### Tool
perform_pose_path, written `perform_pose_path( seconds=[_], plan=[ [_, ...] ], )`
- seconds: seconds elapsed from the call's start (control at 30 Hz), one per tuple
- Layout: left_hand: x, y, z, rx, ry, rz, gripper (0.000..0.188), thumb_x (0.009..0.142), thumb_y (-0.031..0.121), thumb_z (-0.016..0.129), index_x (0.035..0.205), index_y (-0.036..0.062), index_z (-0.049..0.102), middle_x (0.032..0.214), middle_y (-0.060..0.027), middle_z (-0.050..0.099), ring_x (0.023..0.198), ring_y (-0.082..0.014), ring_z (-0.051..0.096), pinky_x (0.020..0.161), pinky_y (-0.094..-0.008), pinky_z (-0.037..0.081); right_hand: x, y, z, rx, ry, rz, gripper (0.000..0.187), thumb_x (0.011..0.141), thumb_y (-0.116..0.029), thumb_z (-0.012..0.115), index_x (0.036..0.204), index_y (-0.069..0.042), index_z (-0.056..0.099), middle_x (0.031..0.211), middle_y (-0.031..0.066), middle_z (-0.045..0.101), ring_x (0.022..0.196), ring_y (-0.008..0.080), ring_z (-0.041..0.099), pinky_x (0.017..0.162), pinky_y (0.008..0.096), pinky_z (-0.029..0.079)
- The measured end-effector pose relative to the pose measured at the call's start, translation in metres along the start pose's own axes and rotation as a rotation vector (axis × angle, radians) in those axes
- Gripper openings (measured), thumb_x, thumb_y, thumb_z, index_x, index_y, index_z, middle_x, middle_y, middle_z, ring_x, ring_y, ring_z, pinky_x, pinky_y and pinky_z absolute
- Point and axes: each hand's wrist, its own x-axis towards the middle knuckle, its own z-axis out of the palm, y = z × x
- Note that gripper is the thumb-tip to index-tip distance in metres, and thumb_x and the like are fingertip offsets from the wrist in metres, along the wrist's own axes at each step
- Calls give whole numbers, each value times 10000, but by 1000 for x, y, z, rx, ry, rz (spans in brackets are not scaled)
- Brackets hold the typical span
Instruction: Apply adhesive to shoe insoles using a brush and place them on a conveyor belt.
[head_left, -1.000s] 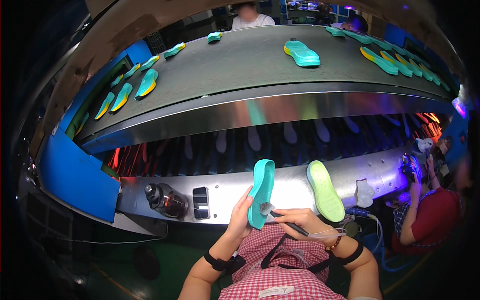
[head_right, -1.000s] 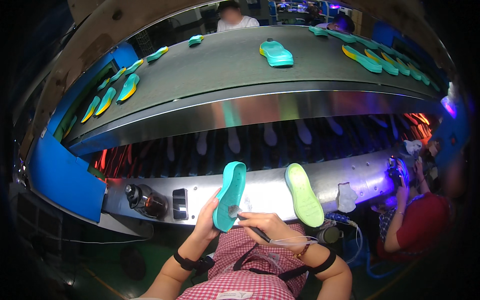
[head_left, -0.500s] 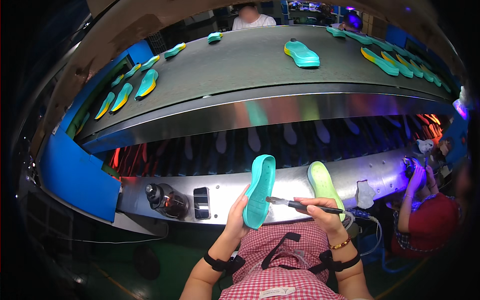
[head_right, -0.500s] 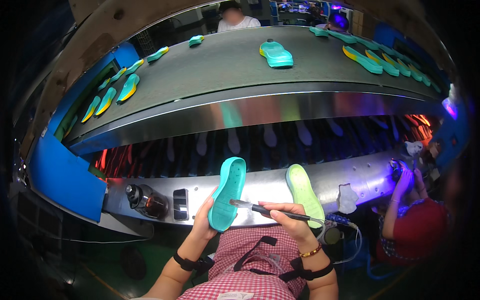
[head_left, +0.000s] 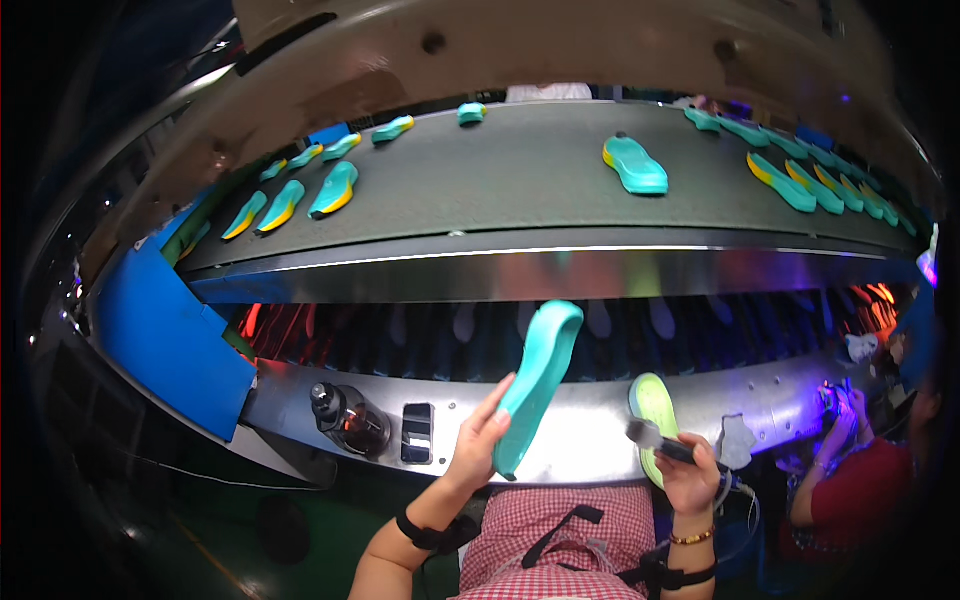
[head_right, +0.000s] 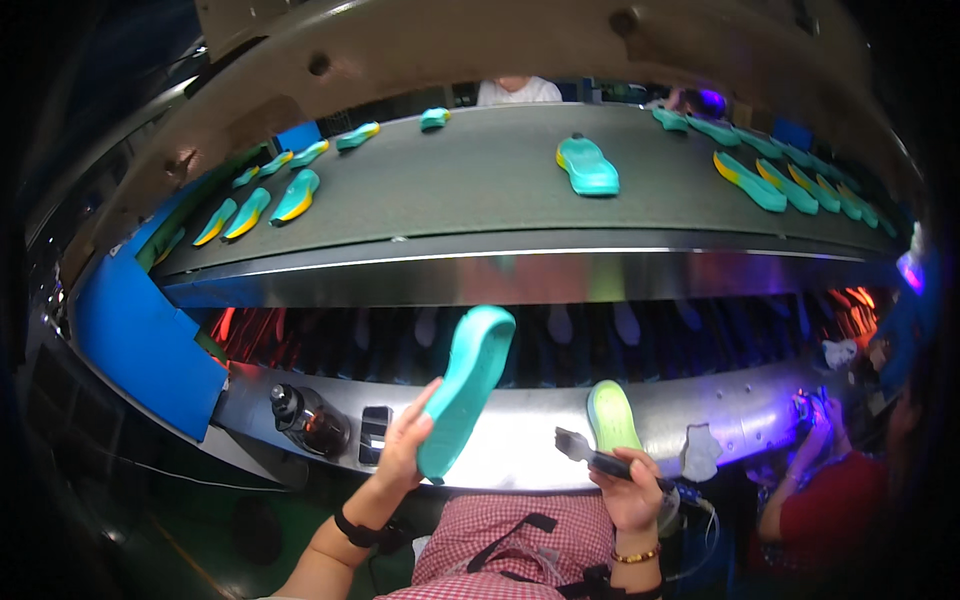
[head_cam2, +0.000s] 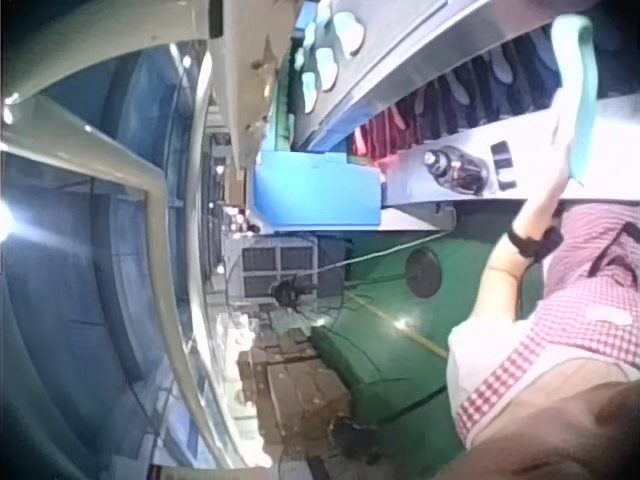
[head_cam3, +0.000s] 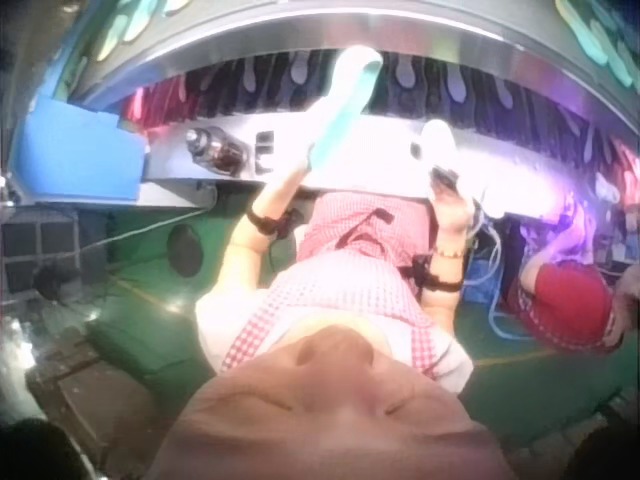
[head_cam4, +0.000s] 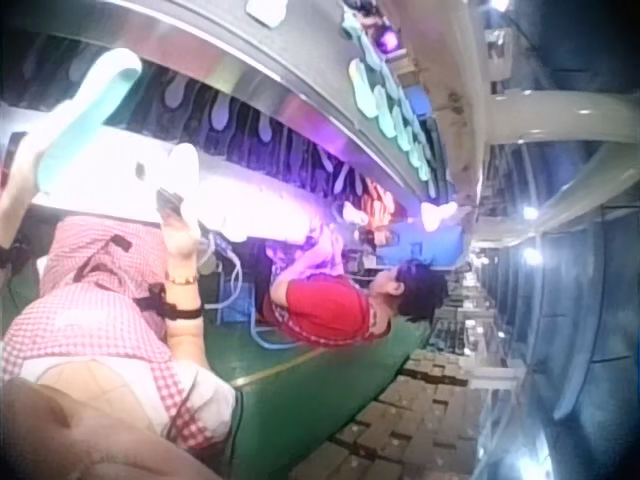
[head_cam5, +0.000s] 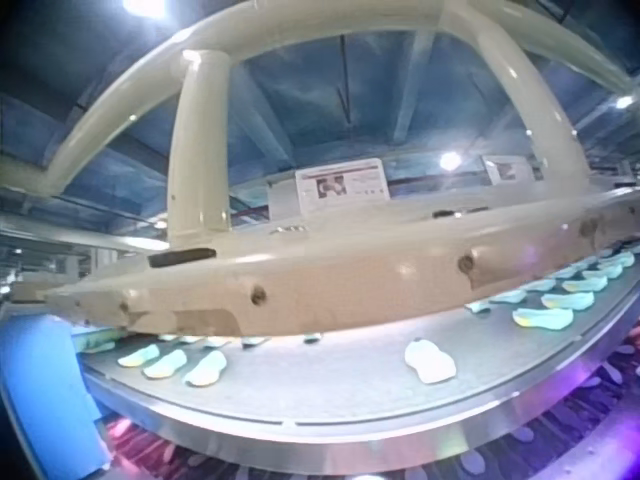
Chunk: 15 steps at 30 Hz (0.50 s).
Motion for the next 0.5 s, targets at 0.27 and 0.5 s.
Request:
perform_pose_path(
  seconds=[0.27, 0.5],
  plan=[
    [166, 121, -16, -973, -21, 204, 690, 869, 542, 209, 1333, 31, 214, 1361, -202, 252, 1270, -354, 239, 1002, -593, 182, -7, -2, -25, 48, 94, 7, 366, 879, -260, 437, 1057, 53, 497, 971, 245, 584, 858, 369, 603, 769, 414, 516],
    [219, 67, 35, 159, 245, 428, 582, 850, 236, 521, 1306, -33, 279, 1315, -186, 361, 1232, -243, 342, 993, -322, 302, -13, -5, -52, 112, 205, -7, 417, 898, -321, 398, 1066, 50, 492, 1019, 250, 562, 883, 366, 591, 793, 413, 498]
  ],
)
